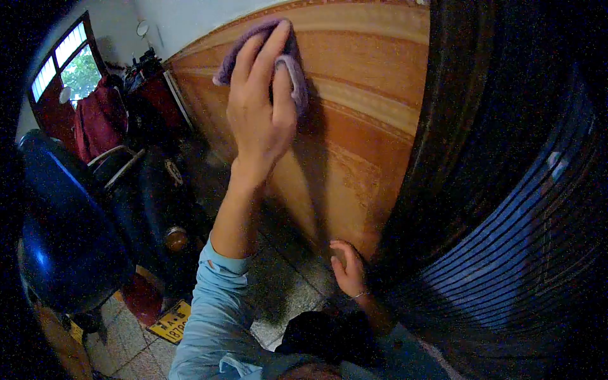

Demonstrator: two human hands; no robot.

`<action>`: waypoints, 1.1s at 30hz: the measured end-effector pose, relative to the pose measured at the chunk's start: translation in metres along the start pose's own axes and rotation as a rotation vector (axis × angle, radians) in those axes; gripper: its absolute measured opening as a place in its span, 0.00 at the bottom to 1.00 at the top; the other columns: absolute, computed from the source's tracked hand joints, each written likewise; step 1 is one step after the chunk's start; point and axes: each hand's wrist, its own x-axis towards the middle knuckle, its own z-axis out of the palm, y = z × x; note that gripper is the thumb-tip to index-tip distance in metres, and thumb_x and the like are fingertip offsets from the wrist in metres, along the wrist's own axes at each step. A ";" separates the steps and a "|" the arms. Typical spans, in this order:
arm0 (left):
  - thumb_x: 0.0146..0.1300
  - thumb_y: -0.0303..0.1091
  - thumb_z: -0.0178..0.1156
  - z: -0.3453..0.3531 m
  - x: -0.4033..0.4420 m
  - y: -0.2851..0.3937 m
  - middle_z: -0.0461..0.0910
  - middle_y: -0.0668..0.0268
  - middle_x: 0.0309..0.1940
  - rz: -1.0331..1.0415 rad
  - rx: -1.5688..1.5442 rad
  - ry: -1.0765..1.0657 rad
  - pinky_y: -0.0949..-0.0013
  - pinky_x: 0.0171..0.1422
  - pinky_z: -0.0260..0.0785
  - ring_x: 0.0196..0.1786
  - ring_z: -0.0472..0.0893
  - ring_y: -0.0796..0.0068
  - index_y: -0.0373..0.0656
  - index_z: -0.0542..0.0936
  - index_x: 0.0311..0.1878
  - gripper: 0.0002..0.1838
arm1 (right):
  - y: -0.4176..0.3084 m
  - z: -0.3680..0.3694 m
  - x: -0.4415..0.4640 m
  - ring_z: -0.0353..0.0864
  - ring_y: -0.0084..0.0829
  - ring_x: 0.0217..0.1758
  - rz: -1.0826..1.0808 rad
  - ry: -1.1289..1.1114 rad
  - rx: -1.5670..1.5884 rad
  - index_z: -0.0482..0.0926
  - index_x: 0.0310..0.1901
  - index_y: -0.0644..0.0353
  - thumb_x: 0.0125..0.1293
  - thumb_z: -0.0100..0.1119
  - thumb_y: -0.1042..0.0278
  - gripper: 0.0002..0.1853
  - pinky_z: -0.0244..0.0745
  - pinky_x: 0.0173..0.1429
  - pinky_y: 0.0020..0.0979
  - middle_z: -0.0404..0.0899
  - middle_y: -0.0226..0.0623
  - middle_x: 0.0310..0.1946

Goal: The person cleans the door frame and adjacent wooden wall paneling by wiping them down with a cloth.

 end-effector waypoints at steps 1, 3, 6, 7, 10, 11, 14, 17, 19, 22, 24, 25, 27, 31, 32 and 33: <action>0.62 0.33 0.53 0.000 0.004 0.000 0.74 0.60 0.54 -0.044 -0.055 -0.020 0.59 0.54 0.67 0.53 0.75 0.58 0.51 0.76 0.59 0.20 | 0.002 0.000 0.000 0.72 0.41 0.59 0.011 0.000 0.009 0.72 0.50 0.63 0.60 0.53 0.79 0.15 0.63 0.65 0.35 0.75 0.44 0.52; 0.62 0.33 0.53 0.005 0.006 -0.004 0.74 0.60 0.54 -0.039 -0.050 0.001 0.59 0.55 0.67 0.54 0.74 0.58 0.51 0.76 0.58 0.20 | 0.002 -0.002 0.000 0.72 0.41 0.59 0.023 -0.004 0.017 0.72 0.50 0.64 0.60 0.53 0.79 0.15 0.63 0.65 0.35 0.75 0.44 0.52; 0.62 0.34 0.53 0.002 -0.003 0.003 0.74 0.61 0.54 -0.069 -0.034 -0.009 0.58 0.55 0.66 0.53 0.74 0.59 0.51 0.76 0.58 0.20 | 0.000 -0.006 -0.002 0.72 0.41 0.59 0.033 -0.021 0.008 0.72 0.50 0.64 0.61 0.53 0.78 0.14 0.63 0.64 0.35 0.75 0.45 0.52; 0.62 0.34 0.53 0.001 -0.006 0.003 0.74 0.61 0.54 -0.054 -0.012 -0.026 0.58 0.54 0.67 0.53 0.74 0.59 0.51 0.76 0.58 0.20 | 0.003 -0.006 -0.003 0.72 0.38 0.59 0.018 -0.018 0.004 0.72 0.50 0.63 0.60 0.52 0.80 0.15 0.63 0.64 0.33 0.74 0.43 0.52; 0.63 0.33 0.52 0.002 -0.001 0.000 0.73 0.61 0.54 -0.024 -0.008 -0.035 0.59 0.53 0.68 0.52 0.74 0.59 0.52 0.75 0.59 0.20 | 0.009 -0.004 -0.001 0.72 0.36 0.59 -0.018 -0.007 -0.013 0.72 0.50 0.63 0.60 0.52 0.81 0.15 0.63 0.64 0.31 0.74 0.41 0.52; 0.63 0.33 0.52 0.004 0.002 -0.001 0.73 0.61 0.54 -0.038 -0.015 -0.024 0.59 0.53 0.68 0.53 0.74 0.58 0.52 0.75 0.59 0.20 | 0.009 -0.005 0.000 0.72 0.36 0.58 -0.036 -0.012 -0.025 0.72 0.50 0.63 0.60 0.52 0.81 0.15 0.63 0.64 0.31 0.74 0.41 0.52; 0.63 0.32 0.51 0.007 -0.001 -0.001 0.73 0.60 0.54 -0.061 -0.044 -0.015 0.58 0.54 0.67 0.53 0.74 0.57 0.52 0.75 0.59 0.20 | 0.004 -0.007 0.001 0.72 0.37 0.58 -0.012 -0.011 -0.030 0.72 0.49 0.63 0.60 0.53 0.80 0.15 0.63 0.64 0.32 0.75 0.42 0.52; 0.63 0.31 0.51 0.003 -0.010 0.003 0.72 0.58 0.55 -0.073 -0.096 -0.030 0.57 0.56 0.67 0.54 0.74 0.55 0.51 0.75 0.59 0.20 | 0.001 -0.008 -0.001 0.72 0.38 0.59 0.023 -0.017 -0.046 0.72 0.49 0.63 0.60 0.53 0.79 0.14 0.63 0.64 0.33 0.75 0.43 0.52; 0.63 0.31 0.50 0.003 -0.009 0.002 0.71 0.57 0.55 -0.071 -0.124 -0.043 0.57 0.57 0.66 0.55 0.73 0.54 0.51 0.74 0.59 0.20 | 0.008 -0.006 0.000 0.72 0.40 0.59 0.014 -0.021 -0.054 0.72 0.49 0.63 0.60 0.53 0.78 0.14 0.63 0.64 0.34 0.75 0.44 0.52; 0.63 0.29 0.50 0.009 -0.001 -0.007 0.70 0.55 0.55 -0.048 -0.147 -0.018 0.57 0.58 0.65 0.55 0.72 0.52 0.48 0.74 0.59 0.20 | 0.014 -0.005 -0.002 0.72 0.42 0.59 0.008 -0.030 -0.071 0.72 0.50 0.63 0.61 0.53 0.77 0.15 0.64 0.64 0.35 0.75 0.45 0.52; 0.62 0.28 0.50 0.009 0.009 -0.004 0.70 0.53 0.53 -0.008 -0.190 0.039 0.57 0.59 0.65 0.55 0.72 0.52 0.46 0.74 0.58 0.20 | 0.019 -0.004 -0.005 0.73 0.42 0.59 0.012 -0.035 -0.072 0.72 0.50 0.63 0.61 0.54 0.77 0.15 0.64 0.64 0.36 0.75 0.45 0.52; 0.62 0.27 0.49 0.007 0.009 0.001 0.70 0.53 0.52 -0.054 -0.238 0.069 0.57 0.59 0.64 0.55 0.71 0.52 0.45 0.75 0.57 0.19 | 0.024 -0.003 -0.007 0.73 0.42 0.59 -0.011 -0.028 -0.078 0.72 0.50 0.63 0.61 0.54 0.76 0.15 0.65 0.64 0.36 0.75 0.45 0.52; 0.62 0.27 0.49 0.007 0.013 0.002 0.69 0.53 0.52 -0.064 -0.250 0.065 0.57 0.59 0.64 0.55 0.71 0.52 0.45 0.75 0.55 0.18 | 0.022 -0.003 -0.009 0.73 0.43 0.58 -0.028 -0.020 -0.082 0.72 0.50 0.63 0.61 0.54 0.76 0.15 0.65 0.63 0.36 0.75 0.45 0.52; 0.62 0.26 0.49 0.007 0.015 0.002 0.69 0.53 0.52 -0.058 -0.263 0.071 0.57 0.59 0.64 0.55 0.71 0.52 0.43 0.75 0.52 0.15 | 0.018 -0.002 -0.008 0.73 0.42 0.57 -0.017 -0.015 -0.085 0.72 0.49 0.63 0.60 0.54 0.78 0.15 0.66 0.63 0.35 0.75 0.44 0.51; 0.62 0.26 0.49 0.007 0.015 0.001 0.69 0.53 0.52 -0.058 -0.260 0.069 0.57 0.59 0.64 0.55 0.71 0.52 0.43 0.75 0.52 0.15 | 0.018 -0.002 -0.009 0.74 0.40 0.58 -0.006 -0.009 -0.091 0.72 0.48 0.62 0.59 0.54 0.79 0.14 0.65 0.62 0.34 0.75 0.43 0.51; 0.61 0.25 0.49 0.008 0.016 -0.002 0.69 0.53 0.52 -0.043 -0.248 0.042 0.57 0.59 0.63 0.55 0.70 0.52 0.43 0.75 0.51 0.15 | 0.019 -0.002 -0.009 0.74 0.40 0.58 -0.007 -0.010 -0.088 0.72 0.48 0.62 0.59 0.54 0.79 0.14 0.65 0.62 0.34 0.75 0.43 0.51</action>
